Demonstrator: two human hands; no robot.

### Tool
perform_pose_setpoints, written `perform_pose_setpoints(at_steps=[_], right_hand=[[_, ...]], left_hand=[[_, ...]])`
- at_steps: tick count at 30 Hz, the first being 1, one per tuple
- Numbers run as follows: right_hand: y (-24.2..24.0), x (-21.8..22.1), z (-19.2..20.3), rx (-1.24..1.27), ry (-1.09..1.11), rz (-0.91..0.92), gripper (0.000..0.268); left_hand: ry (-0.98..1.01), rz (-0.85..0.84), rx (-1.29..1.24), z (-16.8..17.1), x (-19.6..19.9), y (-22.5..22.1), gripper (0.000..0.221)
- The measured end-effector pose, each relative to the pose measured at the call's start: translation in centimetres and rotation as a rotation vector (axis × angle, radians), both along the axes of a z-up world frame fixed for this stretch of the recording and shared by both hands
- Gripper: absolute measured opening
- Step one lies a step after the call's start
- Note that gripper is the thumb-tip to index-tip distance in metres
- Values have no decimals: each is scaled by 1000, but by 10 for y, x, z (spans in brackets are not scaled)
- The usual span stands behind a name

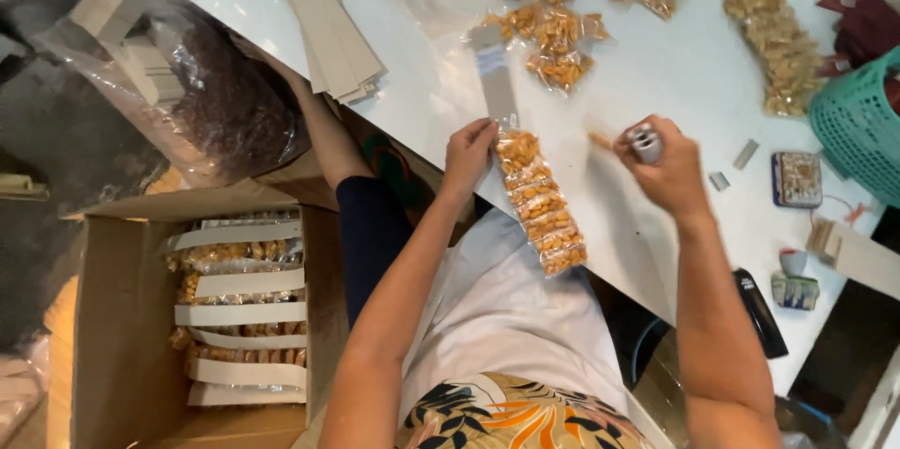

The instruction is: Stapling small sealed bags of snacks onto cardboard display strips for retail sale.

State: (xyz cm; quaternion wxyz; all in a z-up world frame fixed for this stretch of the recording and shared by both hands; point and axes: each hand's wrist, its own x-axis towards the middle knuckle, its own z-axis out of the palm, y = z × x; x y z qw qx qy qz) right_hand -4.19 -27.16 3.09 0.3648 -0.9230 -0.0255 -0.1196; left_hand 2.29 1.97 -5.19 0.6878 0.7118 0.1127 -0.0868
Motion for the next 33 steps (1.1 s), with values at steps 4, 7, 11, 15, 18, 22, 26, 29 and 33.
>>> perform_pose_setpoints(at_steps=[4,7,11,15,18,22,26,29,33], right_hand=[[42,23,63,335,142,159,21],[73,54,44,591,297,182,29],[93,86,14,439,167,172,23],[95,94,3,402,190,193,26],[93,98,-11,396,217,205,23],[94,94,26,437,340,177,35],[113,113,37,1100,97,-248,27],[136,110,48,1088,83,-282,34],[158,100,74,923,35,-283,48]], left_hand=[[-68,20,-134,-13,8,-6,31],[-82,-53,-343,4,2,-10,27],[15,-5,-425,24,0,-10,35],[-4,47,-184,47,-6,-14,28],[-59,45,-79,17,0,-12,21],[-175,27,-24,41,-8,-11,20],[-326,-37,57,68,-22,-16,23],[-458,-78,87,85,-29,-19,26],[-598,-85,161,95,-32,-21,31]])
